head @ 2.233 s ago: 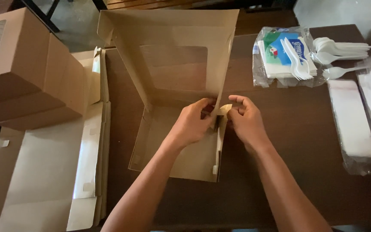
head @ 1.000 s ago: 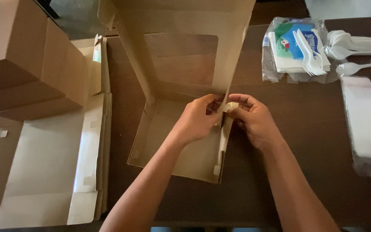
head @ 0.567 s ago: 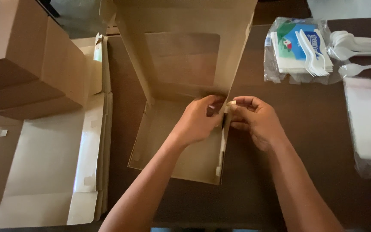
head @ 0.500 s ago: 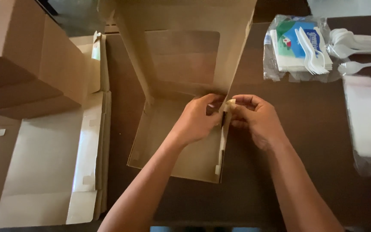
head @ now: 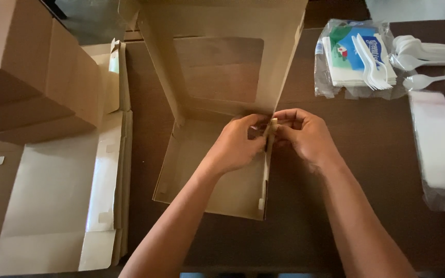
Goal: The person folds a flat cardboard box into a three-dimensional container with a clear window on the lid. They fold side flaps, tuck tabs into slots, and secure the lid by folding and tucking the top flaps. The completed box is placed on the table.
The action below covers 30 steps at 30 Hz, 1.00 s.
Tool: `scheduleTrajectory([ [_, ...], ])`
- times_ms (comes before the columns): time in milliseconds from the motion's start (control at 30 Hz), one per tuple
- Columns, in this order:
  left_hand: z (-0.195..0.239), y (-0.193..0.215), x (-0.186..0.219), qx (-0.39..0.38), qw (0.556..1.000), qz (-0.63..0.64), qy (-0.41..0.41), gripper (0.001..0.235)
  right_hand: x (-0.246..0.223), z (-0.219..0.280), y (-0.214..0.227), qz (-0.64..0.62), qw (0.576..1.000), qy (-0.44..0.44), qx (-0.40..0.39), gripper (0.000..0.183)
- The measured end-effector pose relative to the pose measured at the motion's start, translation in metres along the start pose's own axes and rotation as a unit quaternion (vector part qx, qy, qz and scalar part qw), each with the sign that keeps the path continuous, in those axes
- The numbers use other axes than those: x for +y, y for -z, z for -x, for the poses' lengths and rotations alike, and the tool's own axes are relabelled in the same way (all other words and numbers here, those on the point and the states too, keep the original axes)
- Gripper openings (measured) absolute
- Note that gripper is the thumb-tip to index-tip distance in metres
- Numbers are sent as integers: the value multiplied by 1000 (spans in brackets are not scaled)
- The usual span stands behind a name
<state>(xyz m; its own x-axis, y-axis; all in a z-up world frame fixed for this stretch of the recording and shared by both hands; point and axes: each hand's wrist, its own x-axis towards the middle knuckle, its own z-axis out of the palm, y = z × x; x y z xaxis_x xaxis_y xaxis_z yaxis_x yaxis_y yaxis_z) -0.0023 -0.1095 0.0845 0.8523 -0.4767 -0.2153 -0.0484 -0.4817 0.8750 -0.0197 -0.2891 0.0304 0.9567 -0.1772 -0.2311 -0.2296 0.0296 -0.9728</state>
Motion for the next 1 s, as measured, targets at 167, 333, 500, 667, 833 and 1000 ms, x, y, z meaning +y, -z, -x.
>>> scheduleTrajectory([
  [167, 3, -3, 2, -23, 999, 41, 26, 51, 4, -5, 2, 48, 999, -2, -14, 28],
  [333, -11, -6, -18, 8, 998, 38, 42, 43, -9, 10, -4, 31, 999, -17, -3, 22],
  [500, -28, -13, -27, 4, 996, -20, 89, 45, -5, 8, -5, 24, 1000, -16, -6, 21],
  [667, -26, -19, -28, 16, 996, -12, 81, 37, 21, -3, 0, 22, 1000, -16, -5, 21],
  [833, -27, -26, -51, 1, 998, 4, 66, 29, 18, 3, -4, 22, 999, -25, 17, 28],
  [1000, -15, -23, -38, -19, 998, 44, 50, 32, 39, -4, 6, 128, 991, -10, 25, 26],
])
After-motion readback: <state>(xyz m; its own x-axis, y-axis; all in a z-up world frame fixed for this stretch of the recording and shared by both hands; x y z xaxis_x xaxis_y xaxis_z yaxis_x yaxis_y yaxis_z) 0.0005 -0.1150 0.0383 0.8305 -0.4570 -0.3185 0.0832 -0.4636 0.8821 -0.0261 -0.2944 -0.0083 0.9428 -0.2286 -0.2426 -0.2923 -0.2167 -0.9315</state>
